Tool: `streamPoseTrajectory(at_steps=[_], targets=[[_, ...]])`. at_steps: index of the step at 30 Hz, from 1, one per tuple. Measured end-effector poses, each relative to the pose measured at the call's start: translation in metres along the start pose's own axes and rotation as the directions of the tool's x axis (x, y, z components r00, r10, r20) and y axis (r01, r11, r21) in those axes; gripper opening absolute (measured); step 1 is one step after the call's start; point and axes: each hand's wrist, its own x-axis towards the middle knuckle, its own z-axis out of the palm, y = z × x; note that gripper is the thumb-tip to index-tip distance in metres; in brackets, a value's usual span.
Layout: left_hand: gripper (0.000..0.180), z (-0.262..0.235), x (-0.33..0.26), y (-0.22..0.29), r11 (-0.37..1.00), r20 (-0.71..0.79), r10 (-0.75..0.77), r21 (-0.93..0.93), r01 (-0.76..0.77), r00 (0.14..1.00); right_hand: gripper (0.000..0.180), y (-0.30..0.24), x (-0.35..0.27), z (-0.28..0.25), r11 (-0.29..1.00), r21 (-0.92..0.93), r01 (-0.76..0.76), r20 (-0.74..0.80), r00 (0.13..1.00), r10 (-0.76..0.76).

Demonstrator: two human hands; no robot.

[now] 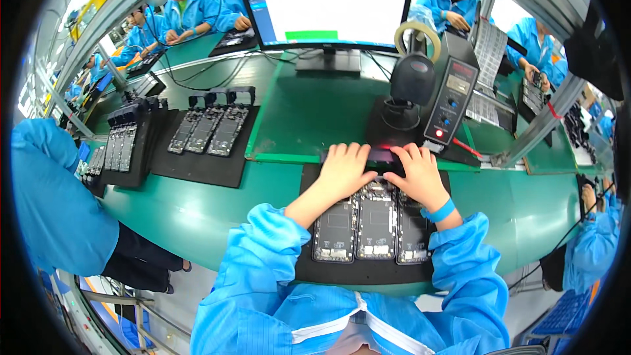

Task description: The person assembles electronic devices on a factory assembly line. They pick up circuit boards and place them into black plastic trays, then use a handheld scanner to scan the items. The person also applies labels to the devices and moves the trays along the green workbench.

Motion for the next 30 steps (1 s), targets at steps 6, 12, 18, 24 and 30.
streamPoseTrajectory(at_steps=[6,12,18,24,30], targets=[[0.040,0.020,0.007,-0.010,1.000,-0.023,-0.007,0.020,0.007,1.000,0.046,0.007,0.004,0.017,0.999,-0.031,0.014,-0.075,0.997,-0.016],[0.036,0.010,-0.015,0.006,0.999,0.007,-0.037,-0.009,0.037,0.999,0.036,0.001,-0.005,0.009,0.999,0.038,-0.003,0.014,1.000,0.002],[0.047,-0.001,-0.020,0.012,0.999,0.054,-0.040,-0.032,0.042,0.998,0.039,0.002,-0.006,0.003,0.998,0.059,0.021,0.083,0.996,-0.026],[0.062,-0.054,-0.082,0.010,0.931,0.149,-0.236,-0.249,0.267,0.960,0.042,0.025,-0.041,-0.051,0.935,0.336,-0.113,0.112,0.990,0.080],[0.054,-0.045,-0.186,0.016,0.479,0.307,-0.426,-0.721,0.500,0.851,0.044,0.047,-0.130,-0.050,0.732,0.040,-0.681,0.371,0.690,0.622]])
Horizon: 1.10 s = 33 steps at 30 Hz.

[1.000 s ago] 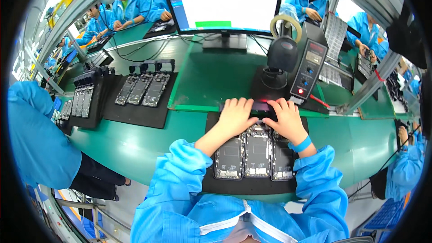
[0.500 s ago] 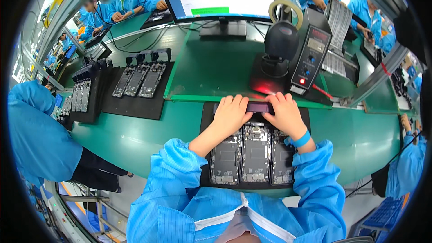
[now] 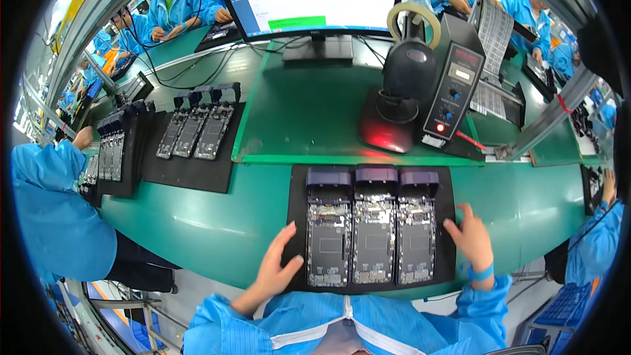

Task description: The person assembles electronic devices on a factory assembly line. They pick up circuit boards and place them into black plastic trays, then use a handheld scanner to scan the items. The person also applies labels to the devices and moves the trays along the green workbench.

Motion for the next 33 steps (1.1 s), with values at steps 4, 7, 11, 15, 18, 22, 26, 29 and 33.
streamPoseTrajectory(at_steps=[4,7,11,15,18,22,26,29,33], targets=[[0.049,0.008,0.001,0.008,0.964,-0.055,0.014,-0.266,-0.028,0.998,0.044,-0.010,-0.017,0.006,0.984,0.175,0.039,-0.069,0.997,-0.028],[0.049,0.007,0.006,0.010,0.976,-0.016,0.071,-0.206,-0.072,0.997,0.043,-0.007,-0.014,0.008,0.985,0.160,0.061,-0.110,0.993,-0.043],[0.051,0.007,0.010,0.014,0.989,-0.004,0.136,-0.048,-0.136,0.991,0.037,-0.010,-0.008,0.001,0.999,0.040,0.002,-0.019,1.000,-0.002],[0.060,0.019,0.007,0.030,0.951,-0.078,0.071,-0.295,-0.091,0.994,0.028,-0.022,0.018,-0.032,0.996,0.038,0.079,-0.220,0.973,-0.069],[0.076,0.024,0.012,0.029,0.651,0.016,-0.170,-0.749,0.124,0.985,0.025,-0.004,0.061,-0.045,0.903,0.282,0.324,-0.565,0.817,-0.116],[0.061,0.017,0.030,0.038,0.502,0.151,-0.289,-0.817,0.284,0.945,0.029,-0.009,0.112,-0.057,0.629,0.715,0.305,-0.525,0.828,0.196],[0.041,0.024,0.041,0.028,0.445,0.378,-0.388,-0.722,0.530,0.841,0.028,-0.025,0.132,-0.064,0.520,0.807,0.281,-0.460,0.852,0.252],[0.041,0.024,0.045,0.025,0.452,0.380,-0.388,-0.715,0.533,0.839,0.027,-0.038,0.139,-0.062,0.450,0.854,0.261,-0.406,0.875,0.264],[0.046,0.019,0.042,0.020,0.410,0.367,-0.318,-0.779,0.476,0.874,0.022,-0.036,0.153,-0.055,0.366,0.891,0.268,-0.380,0.882,0.280]])
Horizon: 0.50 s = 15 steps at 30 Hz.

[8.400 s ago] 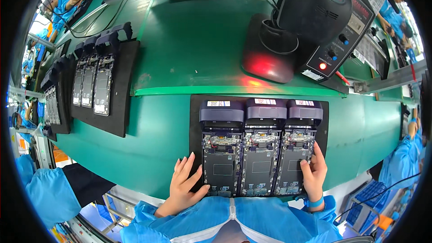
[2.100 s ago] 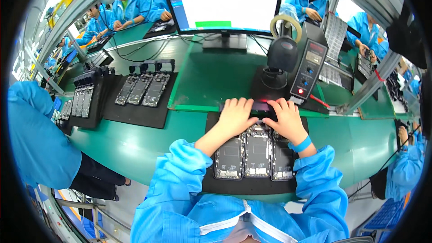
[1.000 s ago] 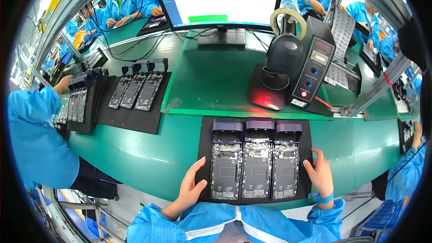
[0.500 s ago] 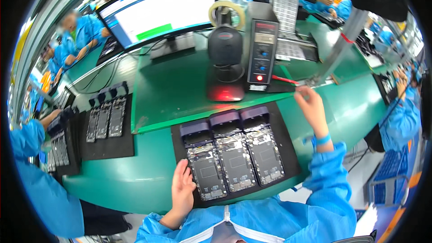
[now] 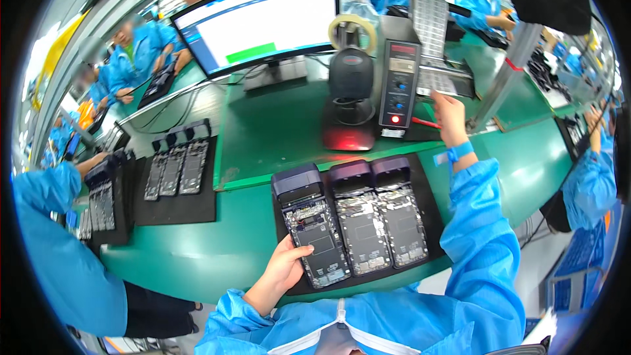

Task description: The person assembles electronic devices on a factory assembly line. They pick up circuit boards and place them into black plastic trays, then use a handheld scanner to scan the items. The person also applies labels to the devices and moves the trays along the green workbench.

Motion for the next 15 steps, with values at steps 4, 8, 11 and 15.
streamPoseTrajectory(at_steps=[4,8,11,15], targets=[[0.055,0.014,-0.018,0.026,0.981,0.274,0.020,-0.190,0.034,0.962,0.020,-0.006,-0.014,0.010,0.974,0.224,-0.030,0.028,0.999,0.024],[0.045,0.027,-0.019,0.025,0.971,0.224,0.007,-0.233,0.046,0.975,0.020,-0.002,-0.067,0.061,0.995,0.073,-0.062,0.356,0.934,0.032],[0.049,0.025,0.005,0.022,0.974,0.129,0.024,-0.227,0.006,0.991,0.019,0.001,-0.086,0.093,0.979,-0.042,-0.201,0.541,0.819,0.191],[0.032,0.070,0.050,0.060,0.949,-0.003,0.092,-0.302,-0.088,0.996,0.020,0.005,-0.083,0.089,0.936,0.252,-0.244,0.458,0.883,0.107]])
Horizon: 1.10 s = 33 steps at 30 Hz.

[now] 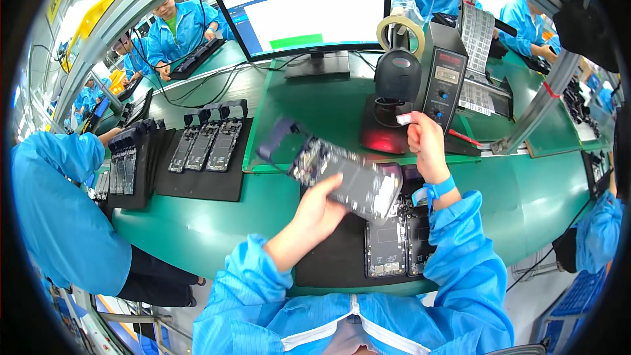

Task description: The person assembles electronic devices on a factory assembly line. They pick up circuit boards and place them into black plastic trays, then use a handheld scanner to scan the items. The person also applies labels to the devices and moves the trays along the green workbench.

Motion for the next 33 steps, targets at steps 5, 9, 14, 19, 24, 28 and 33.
streamPoseTrajectory(at_steps=[5,9,14,19,24,28,33], targets=[[0.026,0.017,0.086,0.010,0.980,0.017,0.193,-0.056,-0.192,0.981,0.028,-0.027,-0.014,-0.001,0.941,0.169,0.293,-0.091,0.955,-0.281],[0.026,0.021,0.100,0.014,0.975,0.034,0.218,-0.052,-0.216,0.975,0.030,-0.054,-0.032,-0.003,0.883,0.140,0.448,-0.056,0.894,-0.444],[0.027,0.020,0.078,0.017,0.974,-0.012,0.227,-0.002,-0.227,0.974,0.029,-0.064,-0.051,0.013,0.884,0.105,0.457,0.048,0.885,-0.463],[0.033,-0.007,0.003,0.008,0.849,0.029,0.446,0.302,-0.433,0.895,0.026,-0.061,-0.086,0.041,0.868,-0.124,0.481,0.386,0.829,-0.404],[0.034,-0.044,-0.054,-0.013,0.597,0.089,0.478,0.697,-0.398,0.874,0.039,-0.046,-0.123,0.060,0.795,-0.165,0.584,0.657,0.667,-0.353],[0.031,-0.044,-0.063,-0.027,0.437,0.222,0.468,0.783,-0.442,0.855,0.036,-0.031,-0.134,0.078,0.825,-0.123,0.551,0.643,0.677,-0.356],[0.040,-0.037,-0.067,-0.030,0.392,0.250,0.463,0.803,-0.449,0.851,0.030,-0.030,-0.138,0.083,0.818,-0.154,0.554,0.607,0.707,-0.364]])
